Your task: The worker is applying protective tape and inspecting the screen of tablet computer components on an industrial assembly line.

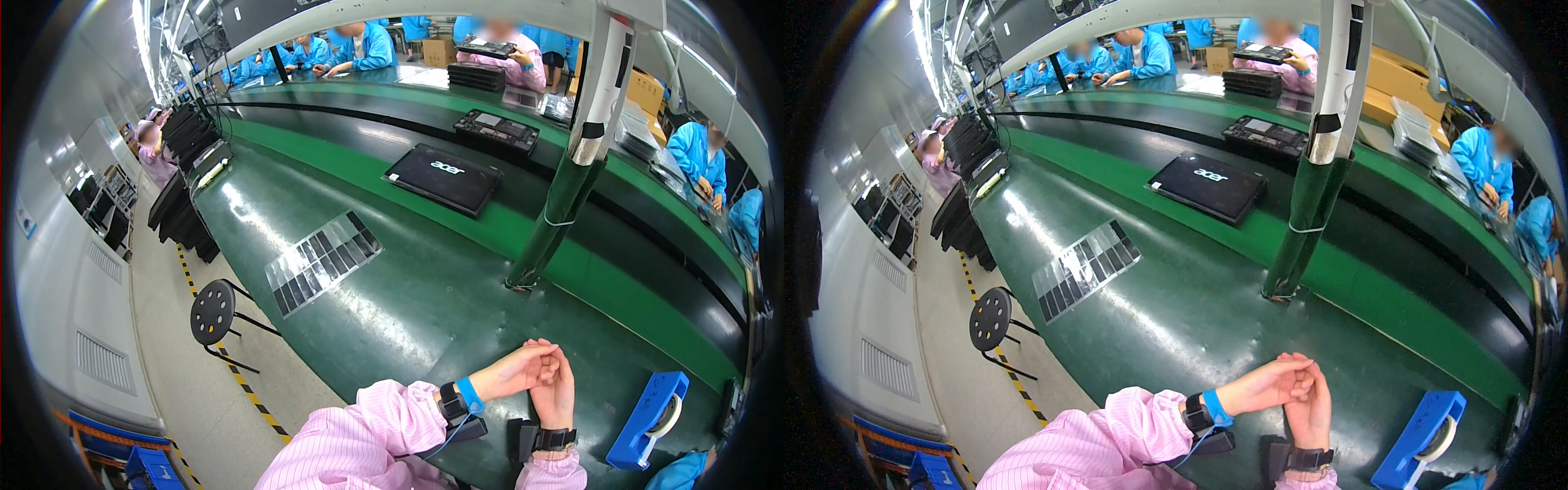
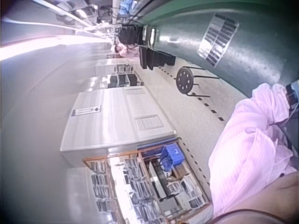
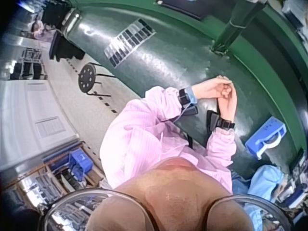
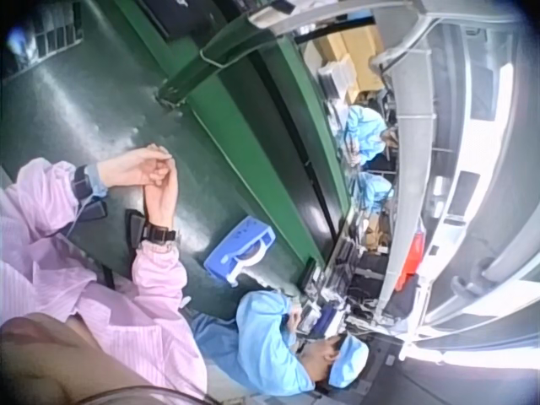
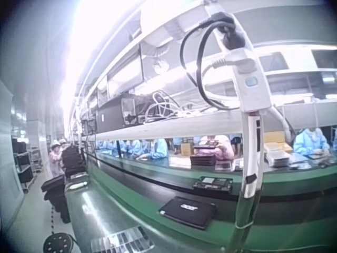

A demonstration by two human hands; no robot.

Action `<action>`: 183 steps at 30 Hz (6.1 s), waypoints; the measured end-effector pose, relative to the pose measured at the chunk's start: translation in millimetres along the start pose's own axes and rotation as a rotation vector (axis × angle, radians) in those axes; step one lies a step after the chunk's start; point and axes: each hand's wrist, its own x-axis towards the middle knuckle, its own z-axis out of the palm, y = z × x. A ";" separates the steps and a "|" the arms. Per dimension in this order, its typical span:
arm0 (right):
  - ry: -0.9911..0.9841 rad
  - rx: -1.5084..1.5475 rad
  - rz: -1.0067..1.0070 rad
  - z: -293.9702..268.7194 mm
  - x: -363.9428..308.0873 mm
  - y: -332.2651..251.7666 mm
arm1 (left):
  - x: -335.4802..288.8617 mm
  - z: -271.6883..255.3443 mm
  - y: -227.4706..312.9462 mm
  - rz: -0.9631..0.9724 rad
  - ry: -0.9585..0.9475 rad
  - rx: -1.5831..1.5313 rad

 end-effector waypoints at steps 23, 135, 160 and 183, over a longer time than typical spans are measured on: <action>0.035 0.020 0.003 -4.3 -1.0 1.4 | -1.4 0.5 -1.4 0.012 0.037 -0.020; -0.035 -0.022 0.001 -21.1 2.3 10.8 | 0.5 19.5 -3.6 0.021 0.207 0.148; -0.055 0.058 0.025 -14.2 2.7 7.5 | -0.1 13.3 -2.4 0.047 0.208 0.194; 0.014 -0.104 -0.069 -1.2 8.4 14.4 | -4.9 13.2 2.5 0.058 0.252 0.301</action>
